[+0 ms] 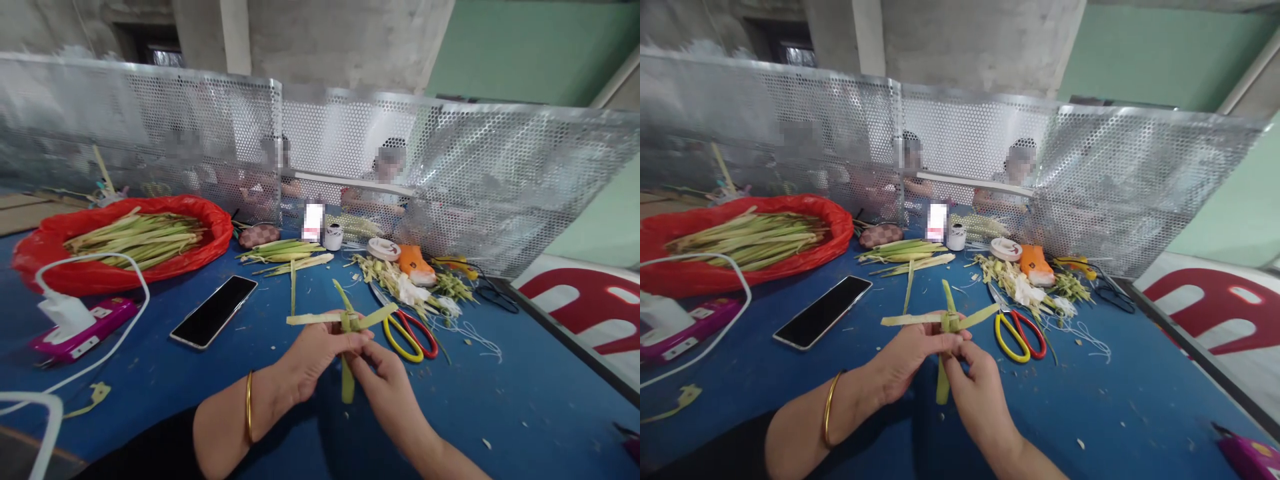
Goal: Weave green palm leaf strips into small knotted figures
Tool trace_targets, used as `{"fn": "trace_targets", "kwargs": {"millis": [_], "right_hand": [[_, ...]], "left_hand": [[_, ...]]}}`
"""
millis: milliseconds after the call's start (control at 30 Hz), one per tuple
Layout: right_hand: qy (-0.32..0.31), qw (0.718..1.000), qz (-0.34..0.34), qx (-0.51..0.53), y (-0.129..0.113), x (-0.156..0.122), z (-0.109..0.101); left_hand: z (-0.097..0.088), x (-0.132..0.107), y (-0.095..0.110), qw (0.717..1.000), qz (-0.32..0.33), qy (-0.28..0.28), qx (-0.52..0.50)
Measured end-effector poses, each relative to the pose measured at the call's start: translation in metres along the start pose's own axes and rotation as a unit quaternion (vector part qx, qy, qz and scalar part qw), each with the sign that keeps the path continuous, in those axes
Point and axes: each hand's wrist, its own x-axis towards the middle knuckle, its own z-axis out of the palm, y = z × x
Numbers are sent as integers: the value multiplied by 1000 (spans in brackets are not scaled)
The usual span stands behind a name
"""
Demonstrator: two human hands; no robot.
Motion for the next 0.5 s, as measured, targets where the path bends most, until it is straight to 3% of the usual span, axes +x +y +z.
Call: {"fn": "trace_targets", "kwargs": {"millis": [300,500], "right_hand": [[-28,996,-17,78,-11,-3,-9],[-63,996,-51,37,-16,-5,-8]], "left_hand": [[-7,2,14,996,46,-30,75],[-9,4,15,996,27,-4,86]]}}
